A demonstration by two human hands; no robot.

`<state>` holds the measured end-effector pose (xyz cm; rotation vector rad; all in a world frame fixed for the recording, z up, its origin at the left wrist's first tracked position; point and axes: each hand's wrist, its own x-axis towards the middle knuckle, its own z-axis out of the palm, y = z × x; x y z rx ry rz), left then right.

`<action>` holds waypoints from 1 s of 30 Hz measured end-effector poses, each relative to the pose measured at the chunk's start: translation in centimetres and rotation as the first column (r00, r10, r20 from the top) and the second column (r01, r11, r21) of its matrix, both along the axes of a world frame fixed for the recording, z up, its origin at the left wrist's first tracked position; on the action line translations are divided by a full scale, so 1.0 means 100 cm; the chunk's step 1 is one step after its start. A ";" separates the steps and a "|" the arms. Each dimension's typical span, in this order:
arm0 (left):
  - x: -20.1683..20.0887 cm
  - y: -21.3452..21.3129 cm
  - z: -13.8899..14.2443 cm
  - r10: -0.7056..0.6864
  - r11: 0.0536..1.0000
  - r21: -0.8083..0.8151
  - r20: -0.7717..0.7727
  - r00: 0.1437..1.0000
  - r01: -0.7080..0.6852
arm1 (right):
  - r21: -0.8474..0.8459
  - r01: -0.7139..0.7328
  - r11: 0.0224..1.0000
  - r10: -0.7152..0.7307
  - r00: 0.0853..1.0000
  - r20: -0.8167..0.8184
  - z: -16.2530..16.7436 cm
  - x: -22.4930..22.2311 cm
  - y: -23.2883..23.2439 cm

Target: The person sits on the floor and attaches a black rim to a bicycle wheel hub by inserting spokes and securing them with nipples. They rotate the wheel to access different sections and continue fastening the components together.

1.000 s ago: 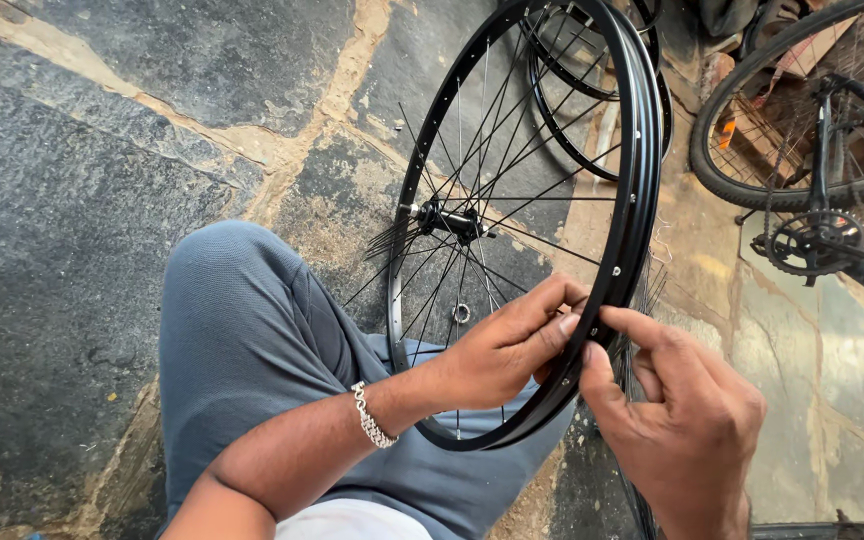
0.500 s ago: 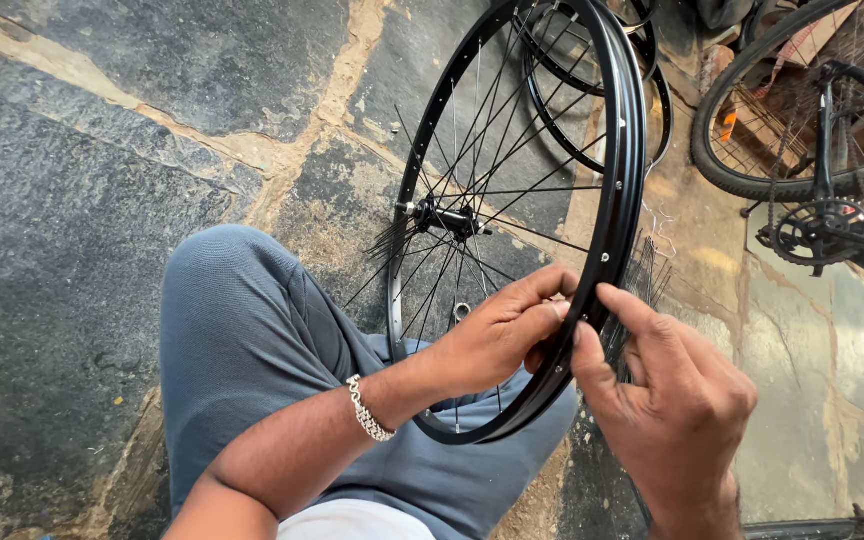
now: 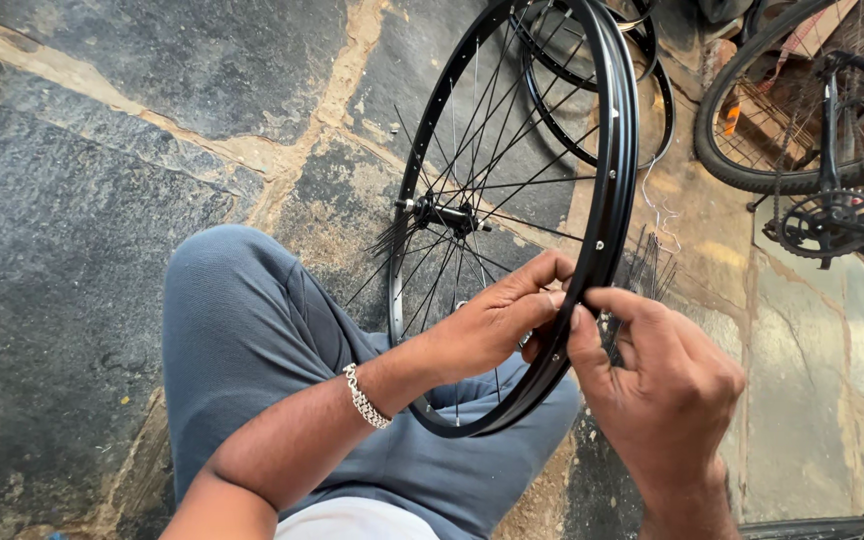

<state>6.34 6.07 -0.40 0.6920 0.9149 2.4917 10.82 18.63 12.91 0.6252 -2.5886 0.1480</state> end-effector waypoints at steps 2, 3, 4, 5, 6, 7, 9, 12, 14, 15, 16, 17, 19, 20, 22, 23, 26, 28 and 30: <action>0.000 0.000 0.000 0.000 1.000 0.001 0.000 1.000 0.000 | -0.051 0.047 0.998 -0.045 0.998 0.040 -0.003 -0.001 0.004; 0.000 0.001 0.000 0.004 1.000 0.008 0.005 1.000 -0.004 | -0.053 0.049 0.997 -0.047 0.998 0.035 -0.004 -0.001 0.007; 0.000 0.002 0.001 0.007 1.000 0.015 0.008 1.000 -0.008 | -0.056 0.051 0.997 -0.049 0.998 0.029 -0.006 0.000 0.010; 0.000 0.002 0.002 0.006 1.000 0.018 0.010 1.000 -0.006 | -0.058 0.052 0.997 -0.051 0.998 0.023 -0.009 0.000 0.013; 0.001 0.002 0.003 0.003 1.000 0.020 0.014 1.000 -0.003 | -0.136 0.059 0.989 -0.052 0.997 0.055 -0.012 0.002 0.016; 0.001 0.003 0.004 -0.002 1.000 0.023 0.018 1.000 0.001 | -0.212 0.069 0.975 -0.052 0.995 0.086 -0.017 0.004 0.018; 0.002 0.003 0.006 0.002 0.997 0.071 0.039 0.999 -0.005 | -0.331 0.080 0.940 -0.036 0.990 0.138 -0.027 0.008 0.024; 0.004 -0.003 0.004 0.013 0.998 0.053 0.026 1.000 -0.015 | -0.468 0.108 0.877 -0.003 0.975 0.220 -0.046 0.018 0.031; 0.003 -0.006 0.001 0.006 0.999 0.034 0.004 1.000 -0.006 | -0.561 0.163 0.812 0.011 0.956 0.293 -0.061 0.030 0.034; 0.002 -0.006 -0.001 -0.006 0.999 0.037 -0.006 1.000 0.006 | -0.577 0.160 0.801 0.031 0.951 0.307 -0.068 0.036 0.035; 0.001 -0.006 -0.002 -0.018 0.999 0.039 -0.018 1.000 0.019 | -0.595 0.156 0.789 0.051 0.947 0.317 -0.076 0.042 0.035; 0.000 -0.006 -0.003 -0.028 0.998 0.061 -0.022 0.999 0.029 | -0.612 0.152 0.776 0.071 0.943 0.325 -0.084 0.048 0.035; -0.001 -0.003 -0.004 -0.047 0.993 0.104 -0.030 0.998 0.050 | -0.637 0.222 0.738 0.086 0.906 0.415 -0.100 0.058 0.033; -0.001 -0.002 -0.004 -0.041 0.996 0.078 -0.007 0.999 0.042 | -0.647 0.256 0.718 0.096 0.885 0.457 -0.107 0.063 0.032; 0.000 0.001 -0.003 -0.025 0.999 0.025 0.042 0.999 0.024 | -0.663 0.304 0.684 0.115 0.853 0.510 -0.119 0.070 0.031; 0.001 0.001 -0.002 -0.015 0.999 0.035 0.037 0.999 0.014 | -0.669 0.328 0.668 0.127 0.835 0.536 -0.123 0.073 0.031; 0.003 -0.003 0.002 -0.010 0.999 0.048 0.027 1.000 0.008 | -0.679 0.370 0.634 0.142 0.807 0.573 -0.132 0.080 0.030; 0.003 -0.009 0.002 -0.037 0.999 0.028 0.030 0.999 0.036 | -0.674 0.372 0.638 0.145 0.802 0.579 -0.135 0.082 0.030; 0.003 -0.011 0.003 -0.043 0.999 0.016 0.011 0.999 0.043 | -0.674 0.376 0.636 0.155 0.794 0.588 -0.136 0.083 0.029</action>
